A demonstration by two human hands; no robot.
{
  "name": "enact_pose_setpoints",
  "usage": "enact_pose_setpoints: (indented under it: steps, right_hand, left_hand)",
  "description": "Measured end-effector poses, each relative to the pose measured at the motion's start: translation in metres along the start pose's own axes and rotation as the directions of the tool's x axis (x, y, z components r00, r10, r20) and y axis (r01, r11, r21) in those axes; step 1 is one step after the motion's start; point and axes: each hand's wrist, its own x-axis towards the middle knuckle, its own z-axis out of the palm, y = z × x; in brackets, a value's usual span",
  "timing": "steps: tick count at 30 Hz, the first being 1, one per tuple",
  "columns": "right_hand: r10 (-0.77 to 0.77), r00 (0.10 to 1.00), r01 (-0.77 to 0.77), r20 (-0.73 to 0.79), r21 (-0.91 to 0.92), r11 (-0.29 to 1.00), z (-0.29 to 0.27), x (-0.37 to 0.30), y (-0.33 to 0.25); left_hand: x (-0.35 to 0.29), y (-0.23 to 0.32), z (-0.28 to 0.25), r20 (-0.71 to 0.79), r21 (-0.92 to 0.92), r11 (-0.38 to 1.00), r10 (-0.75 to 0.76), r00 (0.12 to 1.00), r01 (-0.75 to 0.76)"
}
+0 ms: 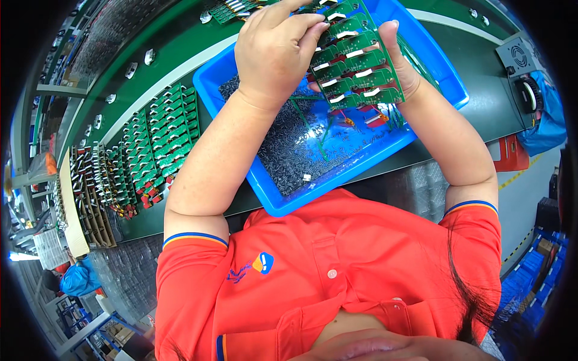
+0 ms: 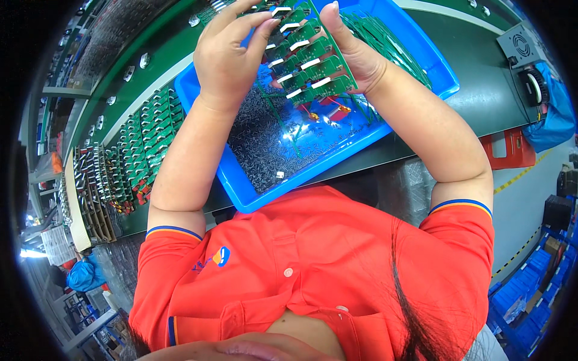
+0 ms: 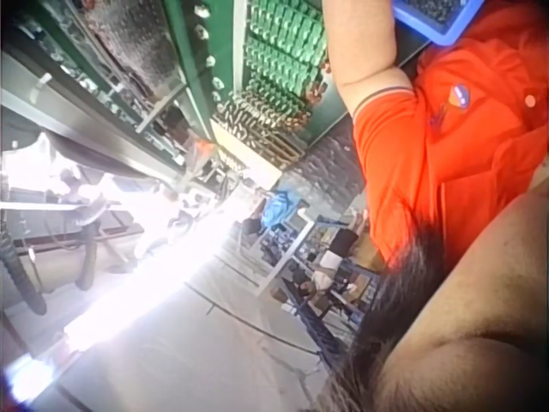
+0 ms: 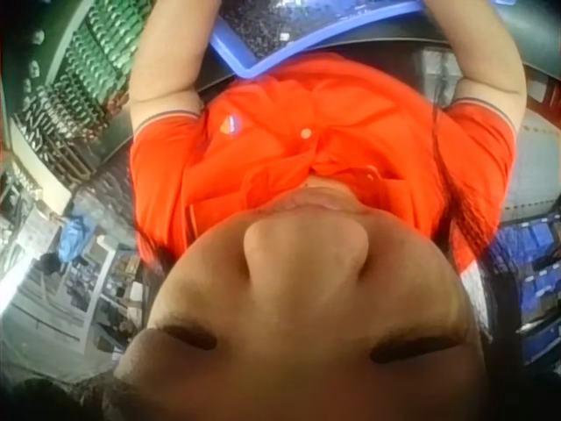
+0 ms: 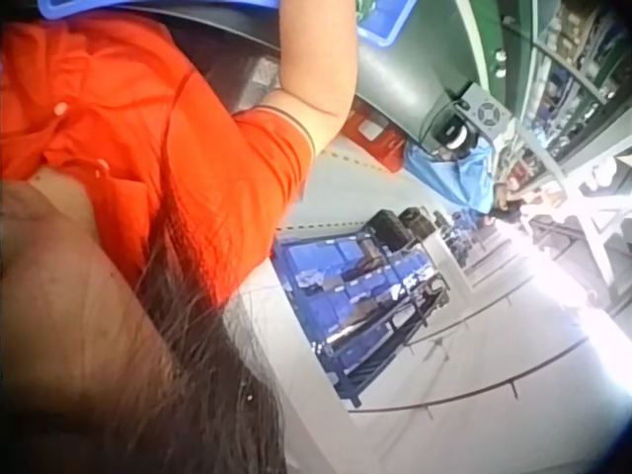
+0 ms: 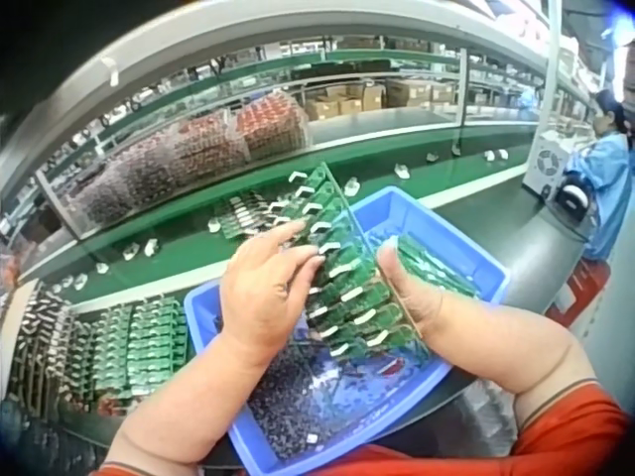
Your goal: The person breaks support rails off circuit board panels by hand, drops the discarded strips into a blue tray, stacks the processed circuit boards on the workbench, and picks up new panels from the assembly line.
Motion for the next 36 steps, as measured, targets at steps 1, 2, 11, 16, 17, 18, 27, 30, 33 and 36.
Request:
enact_pose_setpoints:
  steps: [1,2,11,16,17,18,27,30,33,36]
  right_hand:
    - [-0.001,1.0,0.001,-0.001,0.0,1.0,-0.001,0.0,0.0]
    - [0.005,1.0,-0.005,-0.005,0.005,1.0,-0.003,0.0,0.001]
    - [-0.018,0.997,0.008,0.076,0.131,0.991,-0.005,-0.001,-0.002]
    - [-0.041,0.999,0.042,-0.027,0.068,0.997,0.007,-0.002,-0.009]
    - [-0.043,0.999,0.045,-0.032,0.069,0.997,0.002,-0.001,-0.006]
    - [-0.041,0.999,0.041,-0.012,0.077,0.996,-0.003,-0.001,-0.004]
    - [-0.049,0.999,0.05,-0.016,0.086,0.995,-0.002,-0.002,-0.003]
    - [-0.024,1.0,0.025,-0.007,0.093,0.995,-0.001,-0.002,-0.004]
    - [-0.061,0.997,0.063,-0.042,0.054,0.997,0.003,0.0,-0.007]
    - [-0.079,0.996,0.082,-0.043,0.073,0.994,0.007,-0.001,-0.01]
  left_hand:
    - [0.0,-0.004,0.007,-0.208,-0.2,0.976,0.044,0.977,-0.087]
    - [-0.002,-0.006,0.009,-0.208,-0.201,0.976,0.045,0.977,-0.087]
    - [0.011,0.023,-0.015,0.211,0.058,0.938,-0.347,0.914,0.342]
    - [-0.004,-0.005,0.016,-0.287,-0.442,0.886,0.013,0.958,-0.144]
    - [-0.003,-0.004,0.017,-0.249,-0.419,0.894,0.051,0.967,-0.155]
    - [-0.003,-0.003,0.019,-0.247,-0.424,0.892,0.05,0.968,-0.155]
    - [-0.003,0.002,0.019,-0.226,-0.347,0.93,0.043,0.973,-0.122]
    - [-0.003,0.002,0.017,-0.225,-0.386,0.915,0.028,0.974,-0.115]
    - [-0.001,0.009,0.005,-0.176,-0.422,0.904,-0.014,0.984,-0.063]
    - [0.016,0.032,-0.022,0.218,0.015,0.991,-0.137,0.966,0.137]
